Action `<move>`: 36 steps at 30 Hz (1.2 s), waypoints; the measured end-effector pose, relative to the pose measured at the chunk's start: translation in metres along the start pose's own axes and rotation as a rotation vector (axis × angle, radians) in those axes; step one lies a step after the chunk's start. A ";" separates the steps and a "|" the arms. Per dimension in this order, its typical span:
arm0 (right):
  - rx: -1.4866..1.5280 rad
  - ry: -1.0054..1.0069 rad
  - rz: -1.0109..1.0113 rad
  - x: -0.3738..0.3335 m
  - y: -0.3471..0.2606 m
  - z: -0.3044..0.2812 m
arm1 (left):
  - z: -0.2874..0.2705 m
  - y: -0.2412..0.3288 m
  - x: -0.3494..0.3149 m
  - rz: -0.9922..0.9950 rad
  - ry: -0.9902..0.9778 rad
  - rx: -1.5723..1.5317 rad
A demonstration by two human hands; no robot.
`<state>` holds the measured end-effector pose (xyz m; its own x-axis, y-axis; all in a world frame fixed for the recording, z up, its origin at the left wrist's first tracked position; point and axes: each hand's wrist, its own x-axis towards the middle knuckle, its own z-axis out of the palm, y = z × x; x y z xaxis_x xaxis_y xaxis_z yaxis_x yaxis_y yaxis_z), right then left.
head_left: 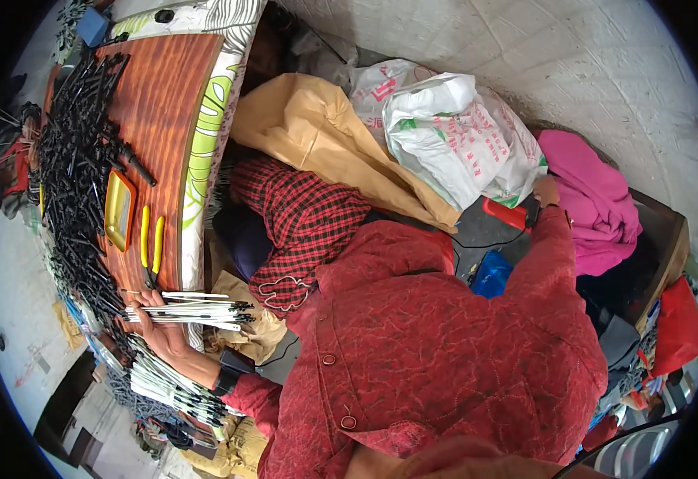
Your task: The person trims the ends of white rods using pliers, gathers them into bundles, and sorts through them by hand. They then move a pink cloth and a white bag before continuing to arrange and trim more rods.
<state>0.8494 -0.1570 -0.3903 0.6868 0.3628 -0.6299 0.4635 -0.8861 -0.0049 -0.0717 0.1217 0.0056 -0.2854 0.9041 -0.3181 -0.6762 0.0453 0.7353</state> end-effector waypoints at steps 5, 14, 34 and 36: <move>-0.262 0.718 -0.269 -0.070 -0.156 -0.081 | 0.011 -0.002 0.005 -0.013 -0.024 0.000; -0.112 0.409 -0.915 -0.191 -0.397 -0.090 | 0.001 -0.001 0.006 -0.042 -0.089 -0.039; 1.801 -0.061 -0.728 -0.231 -0.323 -0.266 | -0.009 -0.002 0.011 -0.059 -0.188 -0.080; 1.866 -0.064 -0.860 -0.280 -0.337 -0.291 | -0.013 -0.004 0.012 -0.062 -0.205 -0.098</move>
<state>0.6634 0.1243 0.0133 0.6155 0.7863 -0.0543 -0.4500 0.2940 -0.8433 -0.0812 0.1269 -0.0093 -0.1039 0.9687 -0.2256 -0.7536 0.0714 0.6535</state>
